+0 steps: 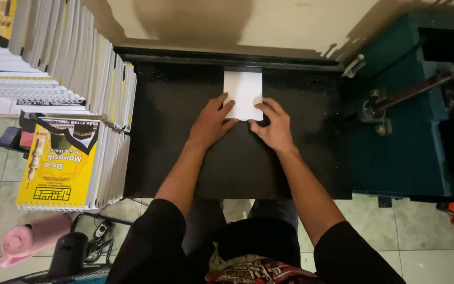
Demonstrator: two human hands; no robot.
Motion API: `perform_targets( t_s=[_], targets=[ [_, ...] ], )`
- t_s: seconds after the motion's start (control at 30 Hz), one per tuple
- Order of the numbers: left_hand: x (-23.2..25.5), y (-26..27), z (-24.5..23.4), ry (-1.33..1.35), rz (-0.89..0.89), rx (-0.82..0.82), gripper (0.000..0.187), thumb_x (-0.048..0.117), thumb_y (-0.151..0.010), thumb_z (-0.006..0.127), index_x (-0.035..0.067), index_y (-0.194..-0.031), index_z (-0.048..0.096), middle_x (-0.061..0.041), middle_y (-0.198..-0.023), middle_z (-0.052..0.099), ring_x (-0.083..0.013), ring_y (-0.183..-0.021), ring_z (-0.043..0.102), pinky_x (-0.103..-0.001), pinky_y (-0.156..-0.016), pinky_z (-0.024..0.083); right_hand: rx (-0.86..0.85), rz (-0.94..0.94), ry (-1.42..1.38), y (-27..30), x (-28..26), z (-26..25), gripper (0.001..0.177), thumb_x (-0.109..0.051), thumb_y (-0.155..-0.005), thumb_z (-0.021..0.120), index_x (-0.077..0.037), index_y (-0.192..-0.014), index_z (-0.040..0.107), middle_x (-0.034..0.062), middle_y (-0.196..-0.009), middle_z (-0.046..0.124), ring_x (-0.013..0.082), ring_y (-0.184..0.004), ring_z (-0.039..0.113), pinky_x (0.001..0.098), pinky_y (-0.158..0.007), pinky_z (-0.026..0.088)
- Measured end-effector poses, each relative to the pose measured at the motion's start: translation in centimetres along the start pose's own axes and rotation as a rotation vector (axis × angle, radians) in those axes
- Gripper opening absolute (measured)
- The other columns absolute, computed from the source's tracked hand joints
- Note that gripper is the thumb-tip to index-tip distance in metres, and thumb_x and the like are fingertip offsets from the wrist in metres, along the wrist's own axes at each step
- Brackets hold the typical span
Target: The person repeatedly picks up a stack of white paper sheets and a yellow cover sheet, places them on a black binding machine, and presses down to bind them. The person then flips the bound notebook over to inspect the cover and places it on a growing stack of finished notebooks to the left.
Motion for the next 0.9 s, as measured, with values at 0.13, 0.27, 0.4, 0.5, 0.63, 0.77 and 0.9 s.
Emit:
perform_targets(
  t_s=[0.13,0.27,0.4,0.5,0.63,0.77,0.9],
  targets=[
    [-0.6,0.0,0.9,-0.040,0.084,0.085,0.050,0.027,-0.098,0.073,0.007,-0.142,0.059,-0.025,-0.148,0.050,-0.0441,-0.133,0.054,-0.052,-0.109,0.051,0.037,-0.026,0.011,0.5,1.3,1.0,0.040,-0.025,-0.081,0.088,-0.009,-0.116,0.076,0.0241,-0.124,0.068,0.0453,-0.113,0.068,0.0504,-0.095,0.056],
    [-0.8,0.0,1.0,-0.058,0.060,0.064,0.051,0.031,-0.100,0.071,0.010,-0.144,0.057,-0.024,-0.149,0.049,-0.0427,-0.135,0.053,-0.052,-0.110,0.050,0.029,0.000,0.024,0.6,1.3,1.1,0.040,-0.022,-0.081,0.087,-0.009,-0.116,0.075,0.0232,-0.125,0.067,0.0434,-0.115,0.067,0.0497,-0.096,0.056],
    [0.4,0.1,-0.3,0.018,-0.090,0.031,0.073,0.030,-0.096,0.075,0.009,-0.157,0.042,-0.027,-0.157,0.039,-0.0455,-0.144,0.044,-0.056,-0.117,0.042,-0.020,0.061,-0.016,-0.2,-1.1,-0.4,0.044,-0.020,-0.085,0.085,0.001,-0.121,0.070,0.0322,-0.125,0.063,0.0512,-0.117,0.064,0.0577,-0.098,0.054],
    [0.5,0.0,-0.6,0.071,-0.127,0.136,0.097,0.032,-0.089,0.084,0.004,-0.162,0.026,-0.032,-0.160,0.032,-0.0496,-0.147,0.038,-0.060,-0.120,0.037,0.004,0.163,-0.041,0.0,-1.1,-0.3,0.069,-0.026,-0.079,0.088,0.001,-0.135,0.059,0.0331,-0.137,0.055,0.0527,-0.129,0.055,0.0620,-0.106,0.047],
    [0.8,0.3,-0.6,0.123,-0.220,0.129,0.111,0.035,-0.091,0.084,0.006,-0.166,0.008,-0.027,-0.169,0.018,-0.0437,-0.155,0.026,-0.059,-0.126,0.028,-0.019,0.318,-0.032,-0.1,-3.1,-1.3,0.090,-0.021,-0.075,0.091,0.005,-0.147,0.043,0.0362,-0.146,0.046,0.0566,-0.136,0.046,0.0692,-0.111,0.039],
    [0.4,0.5,-0.3,0.150,-0.273,0.222,0.130,0.033,-0.078,0.095,0.005,-0.166,0.005,-0.024,-0.170,0.013,-0.0403,-0.156,0.024,-0.056,-0.127,0.026,-0.039,0.455,-0.024,-0.3,-3.6,-1.6,0.110,-0.021,-0.073,0.094,0.008,-0.155,0.027,0.0380,-0.154,0.035,0.0570,-0.144,0.035,0.0697,-0.117,0.030],
    [0.3,0.5,-0.4,0.183,-0.293,0.223,0.136,0.039,-0.073,0.096,0.002,-0.165,0.004,-0.025,-0.170,0.011,-0.0438,-0.155,0.022,-0.059,-0.127,0.022,-0.057,0.492,0.032,0.1,-2.0,-0.8,0.116,-0.029,-0.069,0.093,0.006,-0.156,0.025,0.0353,-0.153,0.039,0.0532,-0.144,0.036,0.0658,-0.123,0.020]
  ],
)
Point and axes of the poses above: each hand's wrist, its own y-axis away from the middle knuckle, its own z-axis out of the palm, x = y × z, the point moved 1 cm from there along -y, towards the middle knuckle
